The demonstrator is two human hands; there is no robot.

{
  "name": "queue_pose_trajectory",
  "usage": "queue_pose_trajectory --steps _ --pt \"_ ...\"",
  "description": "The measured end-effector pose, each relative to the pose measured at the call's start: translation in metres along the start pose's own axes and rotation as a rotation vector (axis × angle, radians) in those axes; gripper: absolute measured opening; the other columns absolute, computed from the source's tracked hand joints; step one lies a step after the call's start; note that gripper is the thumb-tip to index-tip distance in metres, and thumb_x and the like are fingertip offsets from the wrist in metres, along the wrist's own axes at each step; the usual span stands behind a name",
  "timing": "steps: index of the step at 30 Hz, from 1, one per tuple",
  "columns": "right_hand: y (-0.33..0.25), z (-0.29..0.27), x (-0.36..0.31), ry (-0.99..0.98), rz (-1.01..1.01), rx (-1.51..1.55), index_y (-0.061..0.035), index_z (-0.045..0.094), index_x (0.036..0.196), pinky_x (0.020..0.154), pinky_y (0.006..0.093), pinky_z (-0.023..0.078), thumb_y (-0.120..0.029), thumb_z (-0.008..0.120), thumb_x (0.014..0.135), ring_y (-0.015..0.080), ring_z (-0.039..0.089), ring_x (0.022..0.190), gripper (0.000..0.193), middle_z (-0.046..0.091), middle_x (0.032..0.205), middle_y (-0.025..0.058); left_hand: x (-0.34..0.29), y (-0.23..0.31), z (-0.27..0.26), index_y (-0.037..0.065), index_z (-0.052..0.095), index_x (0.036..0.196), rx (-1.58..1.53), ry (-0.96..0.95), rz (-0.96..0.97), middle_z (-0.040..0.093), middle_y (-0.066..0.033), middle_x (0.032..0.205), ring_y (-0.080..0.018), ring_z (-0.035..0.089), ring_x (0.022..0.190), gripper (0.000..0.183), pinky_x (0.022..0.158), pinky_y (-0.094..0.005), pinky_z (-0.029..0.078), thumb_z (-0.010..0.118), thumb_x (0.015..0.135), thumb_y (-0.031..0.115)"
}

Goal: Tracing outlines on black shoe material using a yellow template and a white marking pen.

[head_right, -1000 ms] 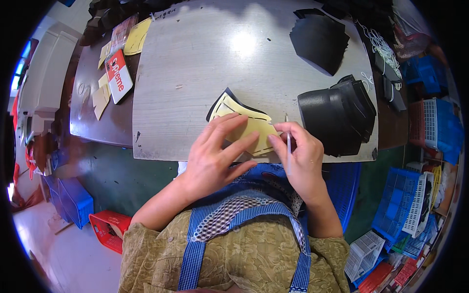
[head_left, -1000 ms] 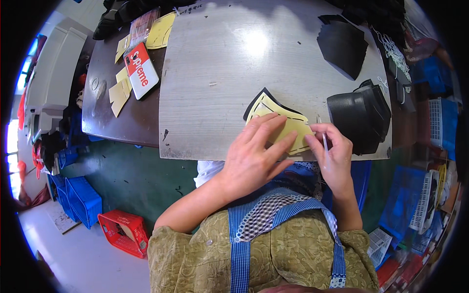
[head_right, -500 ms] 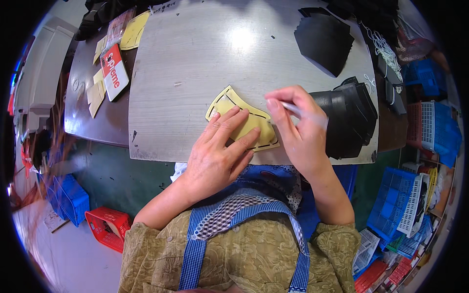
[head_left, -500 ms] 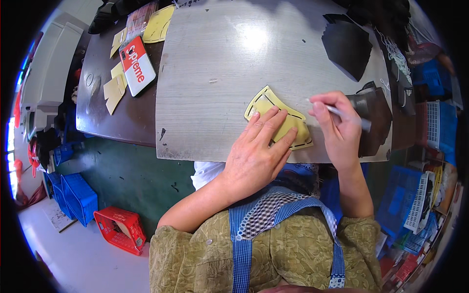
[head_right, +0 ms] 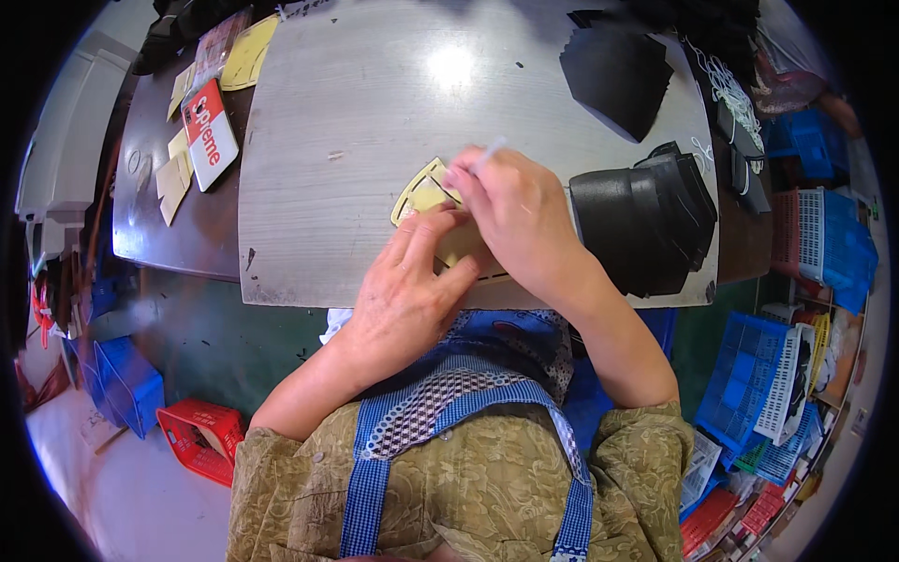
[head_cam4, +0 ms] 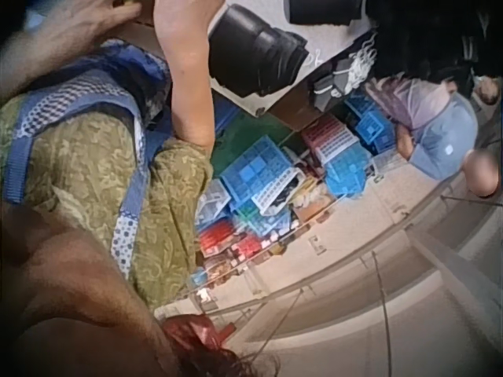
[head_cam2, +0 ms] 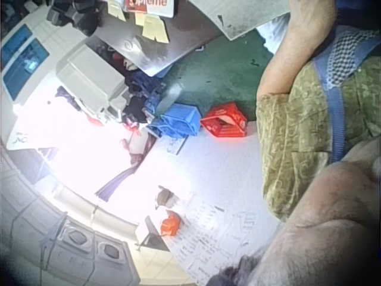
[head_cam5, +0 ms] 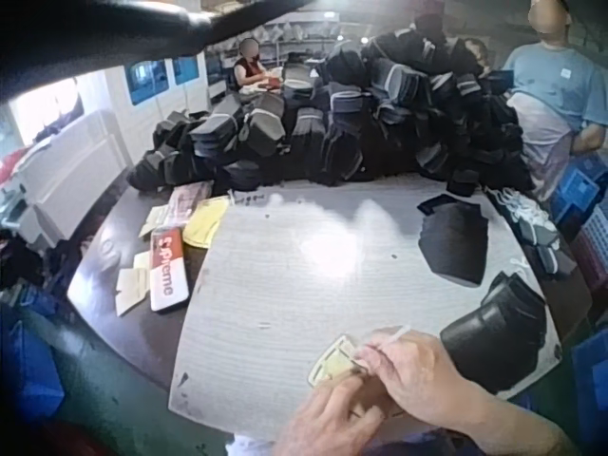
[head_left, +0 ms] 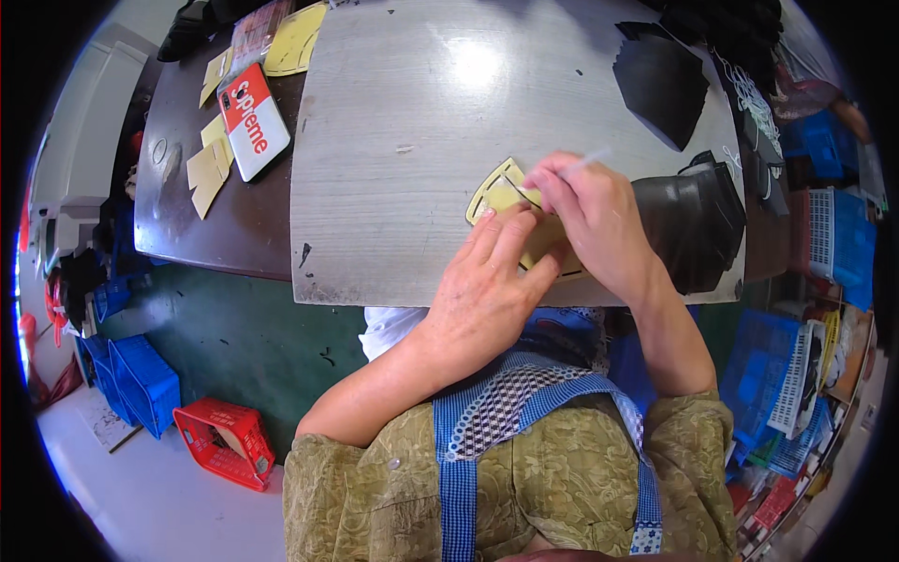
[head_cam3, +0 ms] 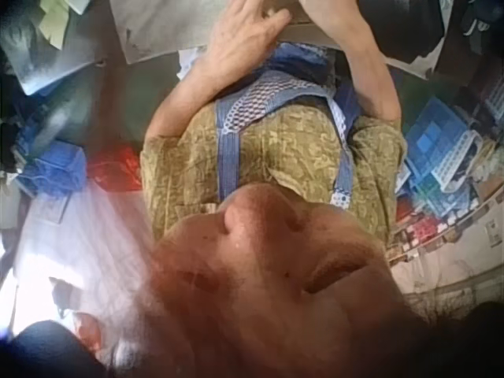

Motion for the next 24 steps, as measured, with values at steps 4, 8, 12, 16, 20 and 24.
queue_pose_trajectory --steps 4,8,12,16,20,24 --pt "0.023 -0.028 -0.035 0.015 0.090 -0.091 -0.0038 0.071 0.098 0.074 0.0449 0.055 -0.020 0.063 0.105 0.0378 0.070 0.083 0.019 0.071 0.089 0.0173 0.009 -0.006 0.008 0.014 0.074 0.120 0.033 0.034 -0.023 0.060 -0.0152 0.128 -0.0343 0.057 0.130 0.035 0.103 -0.0443 0.054 0.077 0.085 0.011" --pt "0.026 -0.031 -0.075 -0.103 -0.037 0.015 -0.0020 0.072 0.096 0.075 0.0420 0.056 -0.018 0.067 0.102 0.0341 0.071 0.083 0.017 0.071 0.089 0.0158 0.028 -0.004 0.011 0.022 0.075 0.124 0.080 -0.028 0.008 0.061 -0.0098 0.138 -0.0340 0.055 0.135 0.040 0.107 -0.0460 0.052 0.081 0.084 0.019" --pt "0.036 -0.066 -0.082 -0.090 0.231 0.068 -0.0016 0.071 0.101 0.077 0.0415 0.055 -0.014 0.064 0.103 0.0336 0.070 0.087 0.015 0.070 0.090 0.0154 0.067 0.005 0.005 0.024 0.072 0.117 0.213 -0.183 0.119 0.061 -0.0069 0.140 -0.0324 0.052 0.141 0.036 0.116 -0.0511 0.043 0.083 0.083 0.025" --pt "0.056 -0.086 -0.091 0.295 -0.060 0.068 -0.0010 0.068 0.113 0.078 0.0416 0.055 -0.010 0.066 0.102 0.0319 0.068 0.086 0.014 0.068 0.096 0.0167 0.110 0.019 0.009 0.014 0.064 0.120 -0.052 -0.268 0.045 0.062 -0.0102 0.115 -0.0287 0.061 0.123 0.059 0.123 -0.0602 0.035 0.092 0.068 0.018" --pt "0.058 -0.105 -0.111 0.258 0.059 0.151 -0.0039 0.062 0.107 0.071 0.0435 0.055 -0.008 0.082 0.088 0.0365 0.069 0.080 0.028 0.065 0.095 0.0158 0.136 0.059 0.030 0.011 0.059 0.127 -0.123 -0.197 0.344 0.060 -0.0094 0.113 -0.0308 0.062 0.115 0.072 0.125 -0.0620 0.033 0.094 0.064 0.015" --pt "0.100 -0.164 -0.139 0.472 0.200 -0.110 -0.0052 0.063 0.101 0.067 0.0429 0.054 -0.008 0.083 0.086 0.0347 0.068 0.076 0.025 0.065 0.089 0.0145 0.177 0.085 0.047 0.014 0.047 0.154 -0.004 -0.108 0.274 0.051 -0.0154 0.142 -0.0367 0.060 0.123 0.094 0.118 -0.0521 0.044 0.091 0.070 0.011"
Point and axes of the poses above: each hand's wrist, its own x-axis towards the middle knuckle, its own z-axis out of the palm, y = z × x, the point moved 3 cm from there along x, towards the middle knuckle
